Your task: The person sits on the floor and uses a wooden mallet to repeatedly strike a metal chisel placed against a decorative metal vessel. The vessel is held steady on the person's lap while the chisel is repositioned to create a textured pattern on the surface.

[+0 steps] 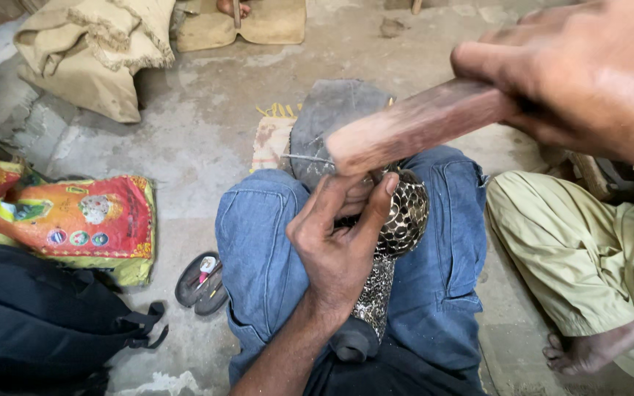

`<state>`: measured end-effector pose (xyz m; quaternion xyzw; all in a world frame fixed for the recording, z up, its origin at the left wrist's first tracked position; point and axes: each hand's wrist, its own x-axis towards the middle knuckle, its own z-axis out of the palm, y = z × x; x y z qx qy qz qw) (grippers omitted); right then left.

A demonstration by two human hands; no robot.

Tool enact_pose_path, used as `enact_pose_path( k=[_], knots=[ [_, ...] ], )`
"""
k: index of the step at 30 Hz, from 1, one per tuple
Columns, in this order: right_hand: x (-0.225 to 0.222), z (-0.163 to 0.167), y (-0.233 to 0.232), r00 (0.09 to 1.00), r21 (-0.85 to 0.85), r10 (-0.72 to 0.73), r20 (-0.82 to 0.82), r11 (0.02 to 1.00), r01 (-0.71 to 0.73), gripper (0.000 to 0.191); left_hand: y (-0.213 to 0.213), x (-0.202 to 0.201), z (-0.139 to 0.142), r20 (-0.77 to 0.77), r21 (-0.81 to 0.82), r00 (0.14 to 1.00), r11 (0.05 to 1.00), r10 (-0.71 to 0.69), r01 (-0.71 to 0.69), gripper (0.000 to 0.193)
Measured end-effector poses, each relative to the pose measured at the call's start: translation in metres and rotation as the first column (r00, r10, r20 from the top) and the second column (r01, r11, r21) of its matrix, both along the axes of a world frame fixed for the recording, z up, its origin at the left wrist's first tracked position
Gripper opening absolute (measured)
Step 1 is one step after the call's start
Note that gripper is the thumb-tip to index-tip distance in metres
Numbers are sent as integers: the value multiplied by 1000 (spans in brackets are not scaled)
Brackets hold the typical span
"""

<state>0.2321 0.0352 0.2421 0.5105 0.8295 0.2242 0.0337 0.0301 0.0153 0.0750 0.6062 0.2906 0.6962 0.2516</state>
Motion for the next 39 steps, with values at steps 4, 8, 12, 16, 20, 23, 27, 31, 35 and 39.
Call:
enact_pose_path(
  k=[4, 8, 12, 16, 20, 23, 27, 31, 35, 39],
  knots=[
    [15, -12, 9, 955, -51, -133, -266, 991, 124, 37, 1, 1, 0, 48, -31, 997, 998, -55, 57, 21],
    [18, -10, 9, 990, 7, -111, -88, 994, 112, 35, 1, 2, -1, 47, -36, 998, 998, -42, 44, 22],
    [0, -6, 6, 778, -93, -74, -623, 995, 20, 32, 1, 1, -2, 81, -32, 992, 995, -92, 95, 21],
    [4, -2, 3, 998, 31, 13, -66, 999, -10, 37, 1, 0, -1, 18, -49, 998, 997, -55, 56, 16],
    [29, -18, 11, 990, -24, 32, -139, 999, -36, 42, 0, -1, -1, 45, -70, 996, 994, -76, 79, 18],
    [40, -25, 19, 976, 1, 65, -206, 998, -67, 46, -1, -1, 0, 54, -45, 994, 994, -94, 96, 20],
    [18, -19, 16, 934, -170, -80, -347, 985, 21, 40, -1, -2, 2, 43, -38, 995, 995, -90, 92, 21],
    [-17, 3, -4, 928, -129, -232, -293, 971, 202, 29, -2, -3, 4, 30, -64, 996, 994, -88, 90, 21],
    [-22, 2, -2, 893, -213, -432, -125, 891, 401, 25, -2, -2, 4, 54, -70, 995, 993, -88, 92, 20],
    [3, -18, 10, 656, -64, 118, -745, 967, -247, 28, -2, -4, 3, 62, -70, 991, 990, -122, 126, 21]
  ],
)
